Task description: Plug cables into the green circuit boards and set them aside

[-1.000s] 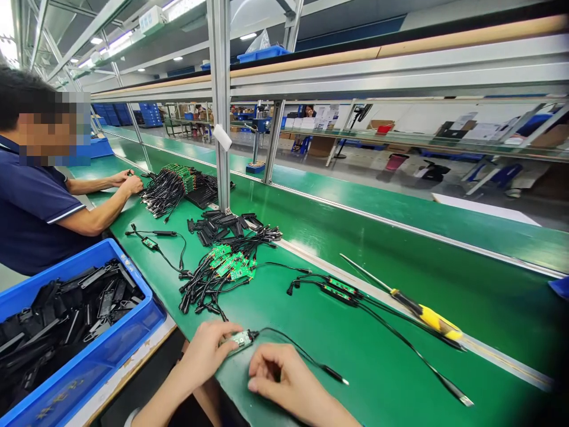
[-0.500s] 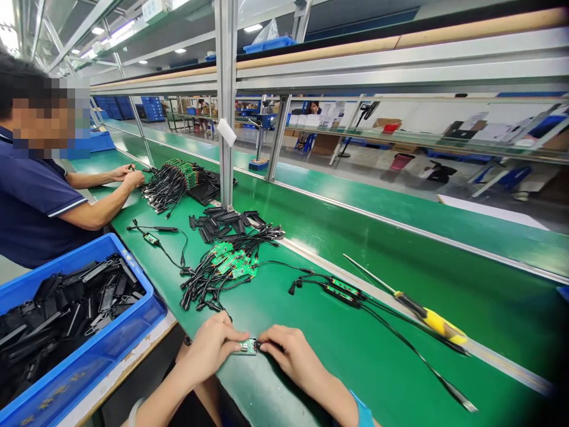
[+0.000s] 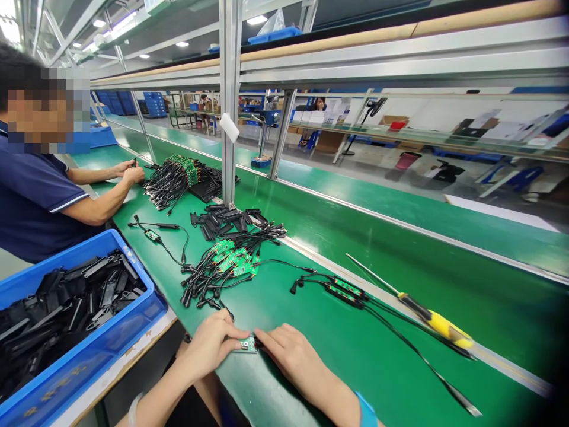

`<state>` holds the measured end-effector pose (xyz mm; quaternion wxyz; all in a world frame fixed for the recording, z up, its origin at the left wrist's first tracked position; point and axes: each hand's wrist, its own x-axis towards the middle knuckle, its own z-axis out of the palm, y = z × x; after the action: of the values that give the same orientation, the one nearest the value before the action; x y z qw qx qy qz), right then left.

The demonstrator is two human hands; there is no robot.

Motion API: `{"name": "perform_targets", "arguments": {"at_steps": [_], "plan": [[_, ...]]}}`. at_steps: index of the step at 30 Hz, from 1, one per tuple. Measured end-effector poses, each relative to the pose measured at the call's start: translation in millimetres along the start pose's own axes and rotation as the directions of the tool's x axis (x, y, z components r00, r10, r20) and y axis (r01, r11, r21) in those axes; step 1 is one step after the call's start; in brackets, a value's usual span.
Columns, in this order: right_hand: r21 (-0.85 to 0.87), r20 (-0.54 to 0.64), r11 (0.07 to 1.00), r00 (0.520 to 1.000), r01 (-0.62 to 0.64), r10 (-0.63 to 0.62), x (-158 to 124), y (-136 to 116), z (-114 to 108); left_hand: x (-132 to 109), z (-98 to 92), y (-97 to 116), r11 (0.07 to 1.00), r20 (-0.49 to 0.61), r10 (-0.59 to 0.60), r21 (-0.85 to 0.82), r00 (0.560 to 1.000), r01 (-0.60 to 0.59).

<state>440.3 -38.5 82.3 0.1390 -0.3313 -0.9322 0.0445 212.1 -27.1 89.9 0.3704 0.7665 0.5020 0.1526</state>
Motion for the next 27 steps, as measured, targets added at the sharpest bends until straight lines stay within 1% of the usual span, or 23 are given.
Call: {"name": "perform_targets", "arguments": {"at_steps": [3,6,8,11,13,14,15,16,18,19,20,21,22,24,27], "plan": [[-0.071,-0.022,0.995,0.997,0.075,-0.076,-1.1,-2.2,-4.0,0.0,-0.6,0.8,1.0,0.003,-0.005,0.003,1.0,0.005],[-0.111,-0.023,0.989,0.995,0.096,-0.099,0.8,-3.0,-5.7,0.1,-0.6,1.3,1.0,0.011,-0.011,0.011,1.0,0.011],[-0.145,-0.025,0.982,0.992,0.12,-0.125,1.4,-4.3,-3.8,0.5,-0.1,1.0,1.0,0.015,-0.014,0.024,1.0,0.014],[-0.255,-0.03,0.952,0.982,0.17,-0.184,0.0,-9.0,3.9,1.2,0.7,0.1,0.999,0.015,-0.017,0.047,1.0,0.016],[-0.331,-0.014,0.929,0.984,0.164,-0.178,-0.9,-12.1,9.1,1.6,0.5,-0.2,0.998,0.014,-0.015,0.058,1.0,0.014],[-0.341,-0.005,0.929,0.988,0.146,-0.157,-0.8,-12.8,10.5,1.8,0.3,-0.1,0.998,0.014,-0.014,0.061,1.0,0.013],[-0.324,0.002,0.939,0.993,0.115,-0.121,-0.3,-12.7,10.6,2.0,0.1,0.0,0.998,0.014,-0.011,0.063,1.0,0.01],[-0.272,0.008,0.96,0.997,0.071,-0.072,0.6,-11.8,9.3,2.3,0.1,0.1,0.998,0.013,-0.006,0.064,1.0,0.006],[-0.067,0.036,0.996,0.998,-0.051,0.053,3.2,-9.3,3.6,2.9,0.7,0.2,0.998,0.006,0.004,0.061,1.0,-0.005],[0.062,0.052,0.991,0.992,-0.121,0.118,4.8,-8.5,0.3,3.2,1.4,0.0,0.999,-0.003,0.011,0.053,1.0,-0.011],[0.188,0.067,0.966,0.983,-0.178,0.168,6.2,-8.5,-2.3,3.3,2.0,-0.4,0.999,-0.014,0.019,0.039,1.0,-0.019],[0.295,0.074,0.932,0.978,-0.209,0.196,7.6,-9.5,-3.7,3.0,2.5,-1.0,1.0,-0.028,0.023,0.016,0.999,-0.023],[0.372,0.069,0.903,0.977,-0.214,0.202,8.7,-11.5,-3.5,2.3,2.5,-1.8,1.0,-0.045,0.021,-0.016,0.999,-0.022],[0.42,0.036,0.89,0.983,-0.18,0.182,10.0,-16.8,0.8,-1.3,0.1,-4.0,0.995,-0.067,0.0,-0.101,0.998,-0.006],[0.315,-0.019,0.94,0.989,-0.132,0.145,9.4,-23.1,11.2,-11.9,-9.8,-8.5,0.971,-0.064,-0.04,-0.239,0.997,0.024]]}}
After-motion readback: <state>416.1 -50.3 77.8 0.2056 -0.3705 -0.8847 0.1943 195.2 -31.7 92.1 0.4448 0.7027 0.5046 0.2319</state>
